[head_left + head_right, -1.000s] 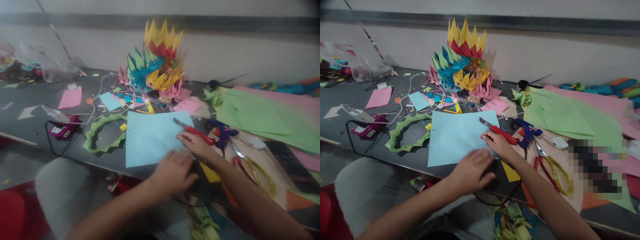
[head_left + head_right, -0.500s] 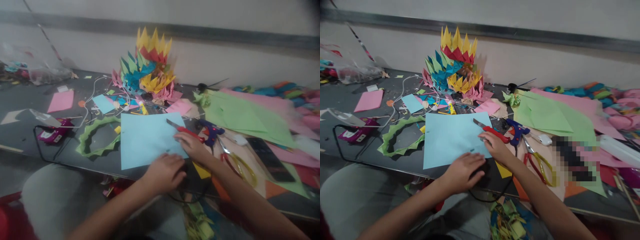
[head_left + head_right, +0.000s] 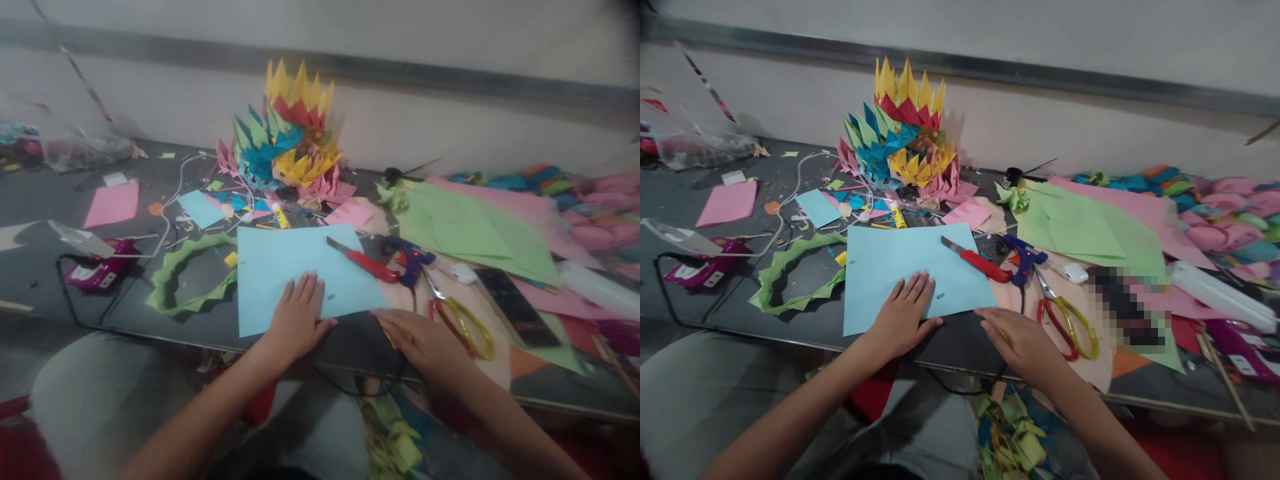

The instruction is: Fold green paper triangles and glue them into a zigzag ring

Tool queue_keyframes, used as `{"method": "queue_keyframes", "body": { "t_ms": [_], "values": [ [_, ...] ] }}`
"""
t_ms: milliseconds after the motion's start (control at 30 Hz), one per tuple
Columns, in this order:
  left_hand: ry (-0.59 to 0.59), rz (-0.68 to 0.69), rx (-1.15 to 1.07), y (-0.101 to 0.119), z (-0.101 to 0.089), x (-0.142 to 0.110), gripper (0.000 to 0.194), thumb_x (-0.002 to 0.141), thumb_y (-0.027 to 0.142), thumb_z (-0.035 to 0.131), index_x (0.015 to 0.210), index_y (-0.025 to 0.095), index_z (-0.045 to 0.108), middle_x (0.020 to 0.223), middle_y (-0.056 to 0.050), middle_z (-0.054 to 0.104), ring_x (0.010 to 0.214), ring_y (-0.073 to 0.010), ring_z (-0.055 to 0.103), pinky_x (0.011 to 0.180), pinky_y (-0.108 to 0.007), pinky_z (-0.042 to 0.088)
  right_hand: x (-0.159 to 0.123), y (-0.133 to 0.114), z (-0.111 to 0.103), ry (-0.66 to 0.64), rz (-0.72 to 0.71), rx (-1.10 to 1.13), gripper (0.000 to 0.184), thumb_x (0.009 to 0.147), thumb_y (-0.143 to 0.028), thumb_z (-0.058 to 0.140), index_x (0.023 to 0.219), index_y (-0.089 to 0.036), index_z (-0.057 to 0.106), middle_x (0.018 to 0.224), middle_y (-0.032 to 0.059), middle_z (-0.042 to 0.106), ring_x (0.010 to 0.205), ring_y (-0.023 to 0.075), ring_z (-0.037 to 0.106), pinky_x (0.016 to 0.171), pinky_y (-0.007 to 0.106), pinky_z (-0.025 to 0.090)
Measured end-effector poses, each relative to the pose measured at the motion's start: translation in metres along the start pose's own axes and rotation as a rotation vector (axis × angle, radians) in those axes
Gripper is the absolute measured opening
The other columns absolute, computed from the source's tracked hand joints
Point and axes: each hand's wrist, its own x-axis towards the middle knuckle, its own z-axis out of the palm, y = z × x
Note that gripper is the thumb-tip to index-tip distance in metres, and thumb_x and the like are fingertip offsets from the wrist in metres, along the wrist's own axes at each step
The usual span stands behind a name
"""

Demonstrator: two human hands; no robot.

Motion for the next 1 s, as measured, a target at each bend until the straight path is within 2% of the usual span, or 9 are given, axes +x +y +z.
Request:
{"method": "queue_keyframes", "body": {
  "t_ms": [100, 233, 300, 433, 533, 633, 833, 900, 1000],
  "values": [
    [0.010, 0.024, -0.002, -0.001, -0.001, -0.002, 0.067, 0.090, 0.056, 0.032, 0.140, 0.012, 0.030, 0.147, -0.014, 0.030, 0.137, -0.0277, 0.025, 0.109, -0.047, 0.027, 0.003, 0.000, 0.015, -0.002, -0.027, -0.088, 0.042, 0.091, -0.034, 0.037, 0.123, -0.016, 0.058, 0.126, 0.0121, 0.057, 0.115, 0.0251, 0.055, 0.095, 0.043, 0.048],
    [0.010, 0.031, 0.012, -0.005, -0.007, -0.004, 0.059, 0.091, 0.049, 0.036, 0.138, 0.013, 0.034, 0.145, -0.013, 0.035, 0.135, -0.0268, 0.028, 0.108, -0.047, 0.029, -0.018, -0.002, 0.032, -0.043, -0.181, -0.152, 0.041, 0.092, -0.029, 0.037, 0.126, -0.015, 0.054, 0.130, 0.0117, 0.054, 0.119, 0.0241, 0.052, 0.097, 0.044, 0.048],
    [-0.007, 0.093, -0.002, -0.009, -0.012, -0.004, 0.053, 0.091, 0.044, 0.041, 0.135, 0.014, 0.039, 0.142, -0.012, 0.040, 0.133, -0.0258, 0.033, 0.107, -0.047, 0.032, -0.035, -0.006, 0.033, -0.027, -0.225, -0.149, 0.039, 0.091, -0.025, 0.039, 0.126, -0.016, 0.054, 0.128, 0.0100, 0.055, 0.117, 0.0224, 0.053, 0.094, 0.041, 0.050],
    [-0.022, 0.256, -0.059, -0.019, -0.025, -0.007, 0.038, 0.088, 0.020, 0.046, 0.125, 0.015, 0.049, 0.129, -0.009, 0.056, 0.119, -0.0212, 0.051, 0.099, -0.040, 0.043, -0.059, -0.015, 0.023, 0.023, -0.225, -0.101, 0.033, 0.089, -0.023, 0.043, 0.116, -0.021, 0.063, 0.117, 0.0069, 0.064, 0.107, 0.0197, 0.061, 0.090, 0.035, 0.053],
    [0.049, 0.261, -0.060, -0.024, -0.038, -0.008, 0.036, 0.084, 0.010, 0.043, 0.116, 0.017, 0.057, 0.118, -0.009, 0.063, 0.106, -0.0198, 0.060, 0.090, -0.036, 0.050, -0.064, -0.021, 0.014, 0.100, -0.215, -0.074, 0.028, 0.089, -0.022, 0.044, 0.101, -0.024, 0.070, 0.101, 0.0054, 0.071, 0.093, 0.0192, 0.067, 0.085, 0.035, 0.055],
    [0.110, 0.172, -0.032, -0.027, -0.057, -0.006, 0.037, 0.084, 0.007, 0.041, 0.114, 0.017, 0.060, 0.116, -0.009, 0.064, 0.099, -0.0198, 0.064, 0.083, -0.034, 0.053, -0.068, -0.026, 0.010, 0.134, -0.166, -0.032, 0.028, 0.090, -0.023, 0.042, 0.091, -0.024, 0.070, 0.087, 0.0049, 0.073, 0.079, 0.0181, 0.068, 0.074, 0.033, 0.055],
    [0.083, -0.057, -0.009, -0.045, -0.113, 0.002, 0.035, 0.089, 0.017, 0.040, 0.119, 0.022, 0.059, 0.104, -0.006, 0.070, 0.088, -0.0221, 0.068, 0.073, -0.033, 0.053, -0.085, -0.023, 0.019, 0.166, 0.121, -0.133, 0.033, 0.089, -0.036, 0.046, 0.065, -0.023, 0.063, 0.060, 0.0040, 0.064, 0.059, 0.0187, 0.063, 0.057, 0.031, 0.049],
    [0.098, -0.058, -0.043, -0.053, -0.131, 0.003, 0.033, 0.090, 0.021, 0.041, 0.115, 0.022, 0.061, 0.100, -0.006, 0.071, 0.086, -0.0221, 0.067, 0.074, -0.033, 0.052, -0.090, -0.018, 0.025, 0.203, 0.151, -0.165, 0.035, 0.091, -0.035, 0.041, 0.067, -0.023, 0.063, 0.062, 0.0048, 0.065, 0.061, 0.0193, 0.064, 0.059, 0.031, 0.050],
    [0.116, -0.043, -0.073, -0.063, -0.154, 0.001, 0.031, 0.089, 0.025, 0.041, 0.111, 0.023, 0.064, 0.097, -0.005, 0.071, 0.084, -0.0216, 0.067, 0.075, -0.034, 0.051, -0.088, -0.012, 0.032, 0.281, 0.119, -0.191, 0.032, 0.092, -0.028, 0.036, 0.083, -0.022, 0.067, 0.077, 0.0064, 0.071, 0.071, 0.0202, 0.067, 0.066, 0.033, 0.053]
  ]
}}
